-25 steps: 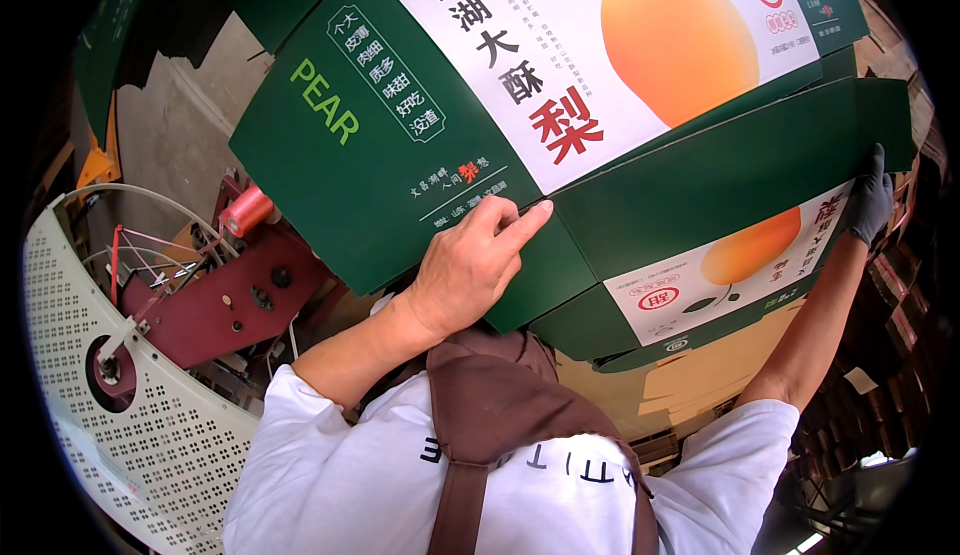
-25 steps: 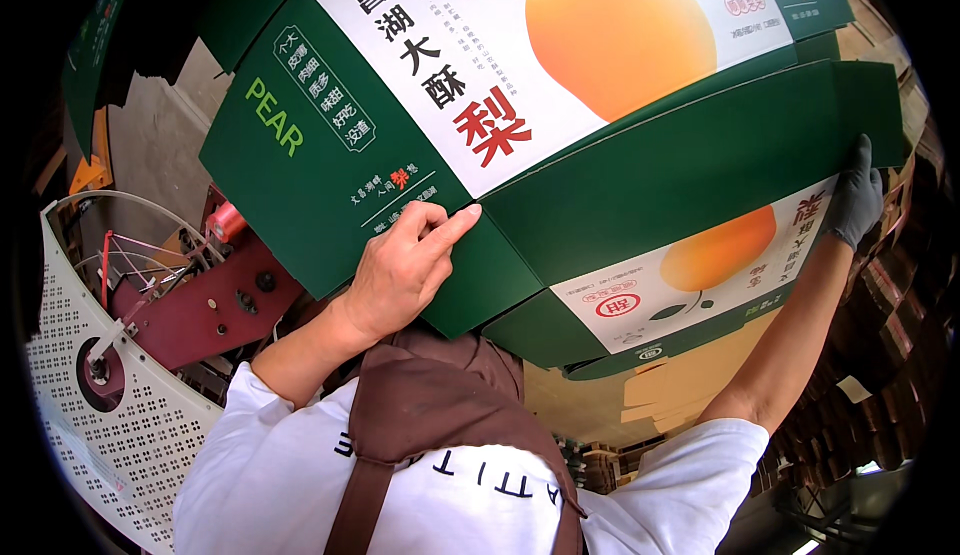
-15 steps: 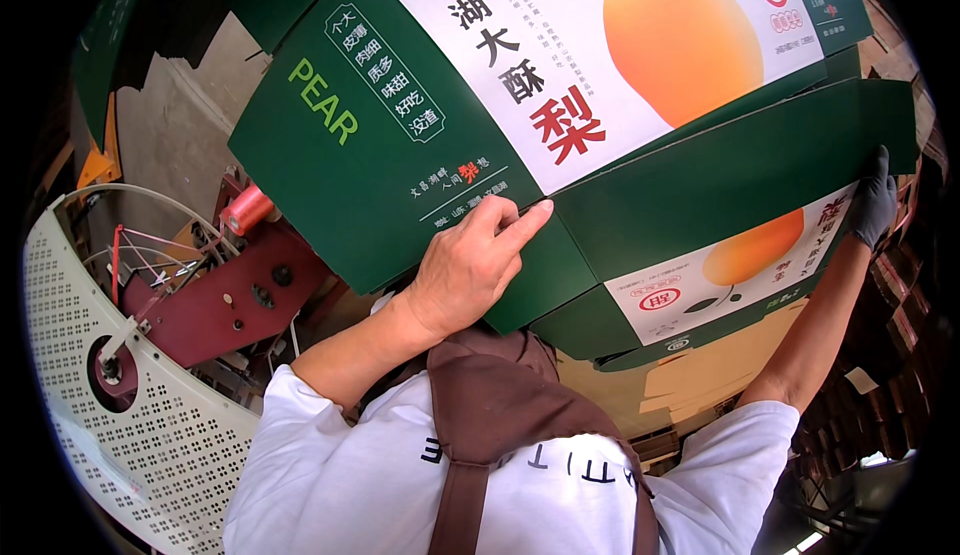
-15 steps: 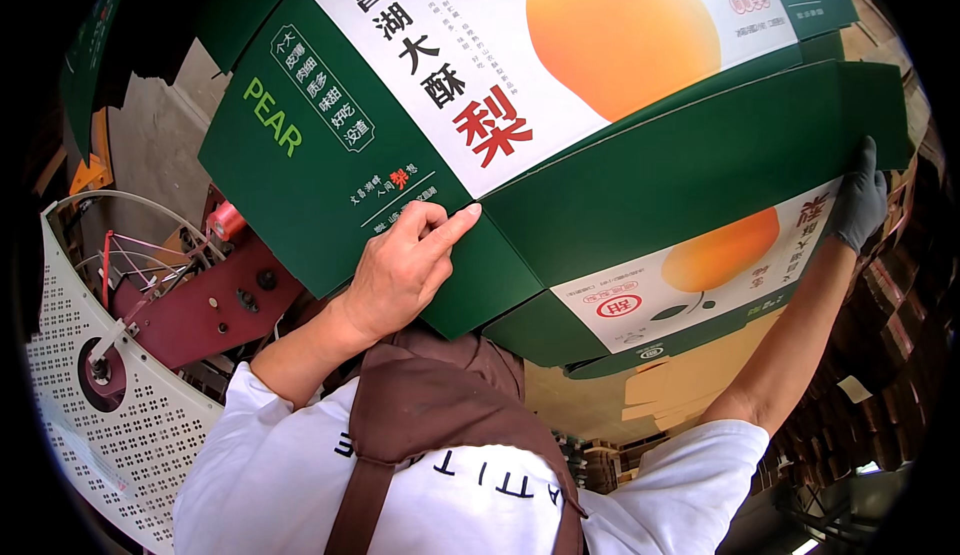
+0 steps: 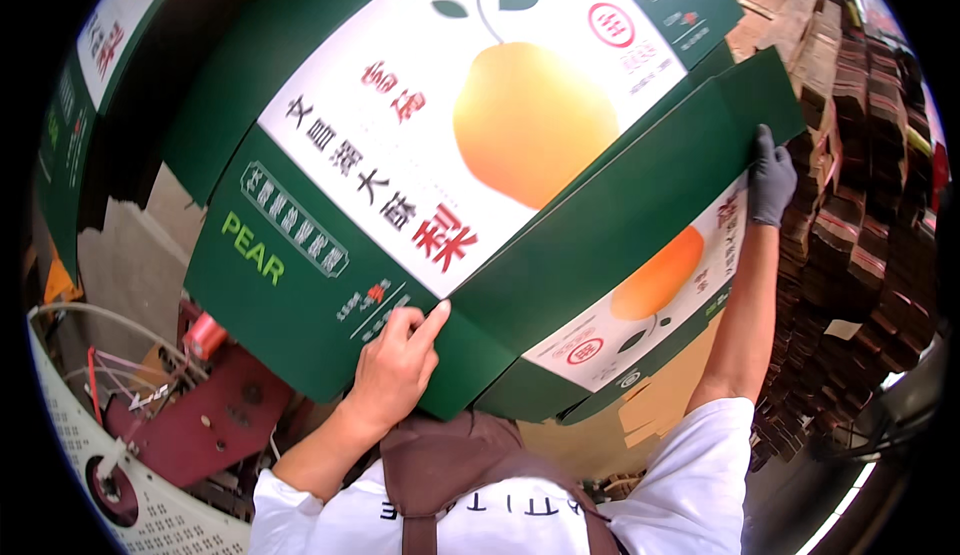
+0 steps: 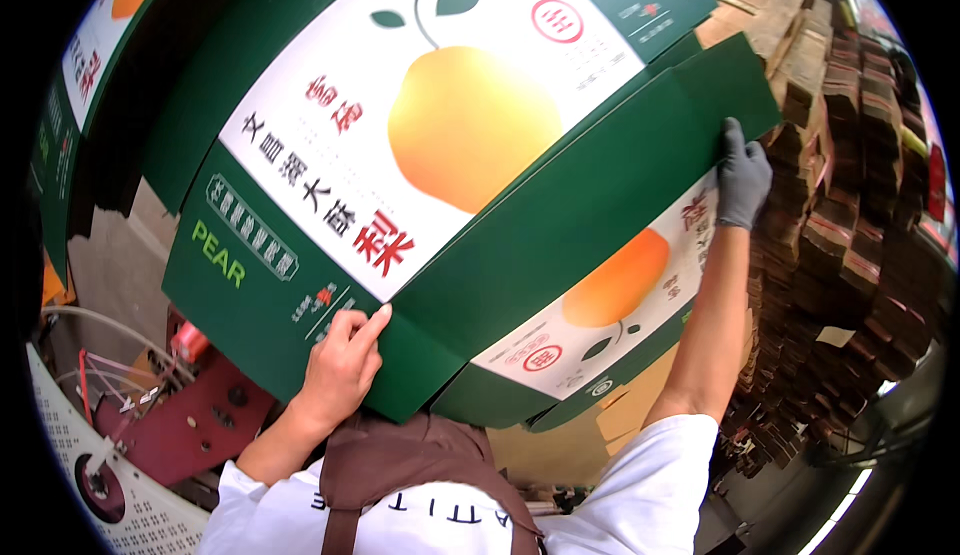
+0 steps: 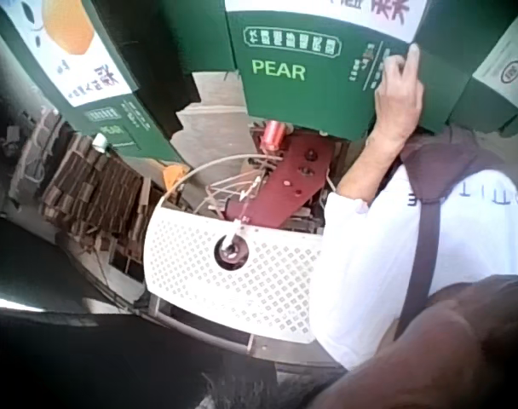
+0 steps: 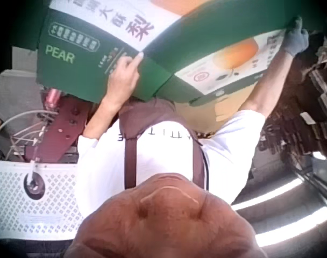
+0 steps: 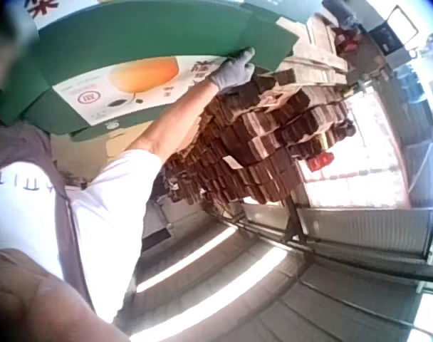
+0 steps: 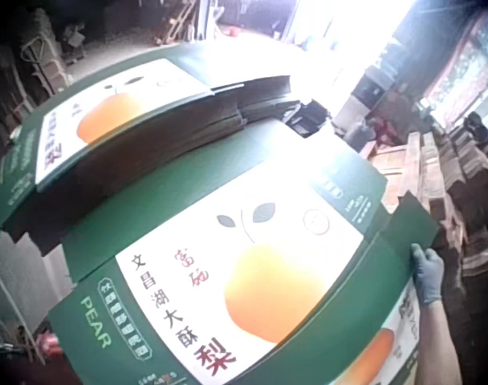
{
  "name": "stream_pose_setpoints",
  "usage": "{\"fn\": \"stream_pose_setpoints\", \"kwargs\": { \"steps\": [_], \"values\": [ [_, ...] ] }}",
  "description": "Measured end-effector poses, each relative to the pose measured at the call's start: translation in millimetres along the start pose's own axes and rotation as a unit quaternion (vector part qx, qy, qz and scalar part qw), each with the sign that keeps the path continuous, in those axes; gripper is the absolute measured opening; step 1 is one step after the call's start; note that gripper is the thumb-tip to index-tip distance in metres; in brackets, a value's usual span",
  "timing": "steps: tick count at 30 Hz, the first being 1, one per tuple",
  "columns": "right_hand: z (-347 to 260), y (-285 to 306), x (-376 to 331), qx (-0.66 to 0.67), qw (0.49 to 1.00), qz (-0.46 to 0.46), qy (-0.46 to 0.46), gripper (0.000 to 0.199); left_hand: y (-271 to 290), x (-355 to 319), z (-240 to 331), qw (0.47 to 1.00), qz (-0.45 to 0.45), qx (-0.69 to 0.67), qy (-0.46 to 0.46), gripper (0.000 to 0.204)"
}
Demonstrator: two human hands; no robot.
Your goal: The person assembles green pear-branded cardboard boxes by folding the flaps and tucking them into slots. They repeatedly pick up flat-packed boxes, fold them into shape, and place the finished boxes into a growing stack.
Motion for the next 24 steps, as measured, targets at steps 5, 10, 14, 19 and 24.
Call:
{"fn": "stream_pose_setpoints", "kwargs": {
  "steps": [5,10,14,19,24],
  "values": [
    [7,-4,-8,0.115,0.993,0.011,-0.035,0.051,1,1,2,1.000,-0.009,0.004,-0.013,0.052],
    [17,-7,-2,0.047,0.999,0.024,-0.003,0.060,-2,2,0,1.000,-0.012,0.005,-0.017,0.051],
    [-7,-11,-8,0.028,0.999,0.016,-0.011,0.060,-1,1,0,1.000,-0.008,0.003,-0.015,0.051],
    [-11,-10,-9,-0.008,0.999,0.007,-0.031,0.059,-1,1,0,1.000,-0.007,0.005,-0.021,0.051],
    [-9,-16,-8,-0.003,0.999,0.002,-0.037,0.061,2,3,3,1.000,-0.007,-0.011,-0.009,0.049]
  ]
}}
Point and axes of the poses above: each hand's wrist, its own x-axis towards the middle knuckle, its own y-axis out of the back of the hand, z = x × y, the point moved 8 cm from there along x, towards the middle knuckle, and after that the axes turned 4 degrees about x, right-handed, at the moved point
